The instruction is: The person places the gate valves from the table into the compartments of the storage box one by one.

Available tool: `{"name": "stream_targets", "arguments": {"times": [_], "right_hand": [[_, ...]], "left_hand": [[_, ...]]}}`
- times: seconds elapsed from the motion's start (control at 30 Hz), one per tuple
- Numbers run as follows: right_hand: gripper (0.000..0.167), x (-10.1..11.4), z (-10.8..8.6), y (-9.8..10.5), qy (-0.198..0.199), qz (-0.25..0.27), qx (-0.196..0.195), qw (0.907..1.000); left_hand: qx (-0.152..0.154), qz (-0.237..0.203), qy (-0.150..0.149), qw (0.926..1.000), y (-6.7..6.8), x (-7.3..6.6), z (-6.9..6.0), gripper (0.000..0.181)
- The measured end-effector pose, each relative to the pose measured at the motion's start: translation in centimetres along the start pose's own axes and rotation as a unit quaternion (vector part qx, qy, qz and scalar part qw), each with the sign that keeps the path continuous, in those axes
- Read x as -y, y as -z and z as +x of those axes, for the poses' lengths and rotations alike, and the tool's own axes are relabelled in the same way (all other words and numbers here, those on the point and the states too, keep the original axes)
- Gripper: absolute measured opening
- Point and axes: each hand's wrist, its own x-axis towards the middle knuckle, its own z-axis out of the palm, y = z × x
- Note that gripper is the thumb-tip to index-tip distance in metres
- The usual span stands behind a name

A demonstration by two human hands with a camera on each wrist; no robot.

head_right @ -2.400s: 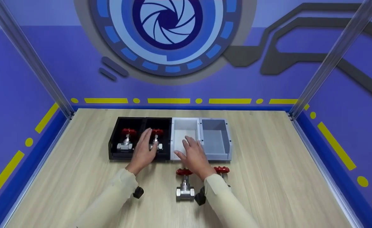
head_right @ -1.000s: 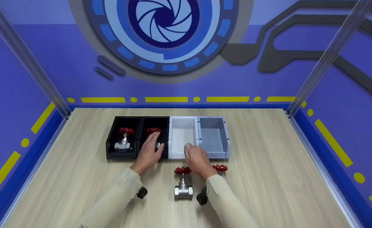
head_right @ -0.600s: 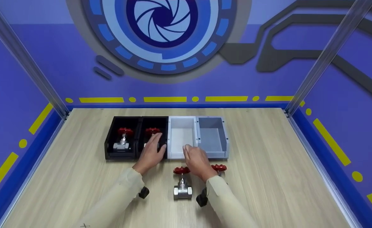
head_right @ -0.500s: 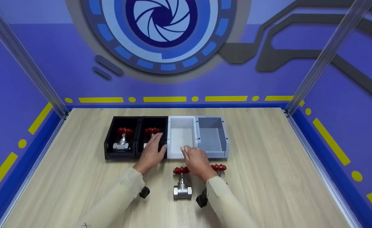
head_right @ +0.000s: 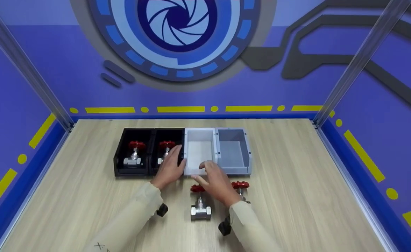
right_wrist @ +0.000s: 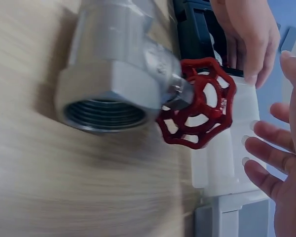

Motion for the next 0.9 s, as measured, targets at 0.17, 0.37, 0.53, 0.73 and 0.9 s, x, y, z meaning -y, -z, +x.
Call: {"name": "stream_targets", "arguments": {"times": [0.17,0.37,0.53,0.73,0.9], "right_hand": [[0.051,-0.1,-1.0,-0.1,-0.005,-0.001,0.009,0.9999],[0.046,-0.5,-1.6,-0.1,0.004,-0.01,-0.002,0.9999],[0.051,-0.9,-2.2,-0.3,0.017,-0.018,-0.014,0.9996],[0.059,-0.9,-2.9,-0.3,0.014,-0.026,-0.005,0.9996],[0.067,-0.9,-3.5,-0.4,-0.006,-0.033,0.005,0.9994]], "left_hand": [[-0.005,-0.002,-0.003,1.0,0.0,-0.1,0.2,0.06],[0.006,-0.002,0.005,1.0,0.0,-0.2,0.3,0.064],[0.013,-0.007,0.0,0.9999,0.0,-0.3,0.3,0.067],[0.01,-0.006,-0.022,0.9997,-0.1,-0.3,0.2,0.064],[0.014,-0.005,-0.019,0.9997,-0.4,-0.2,0.1,0.06]]}}
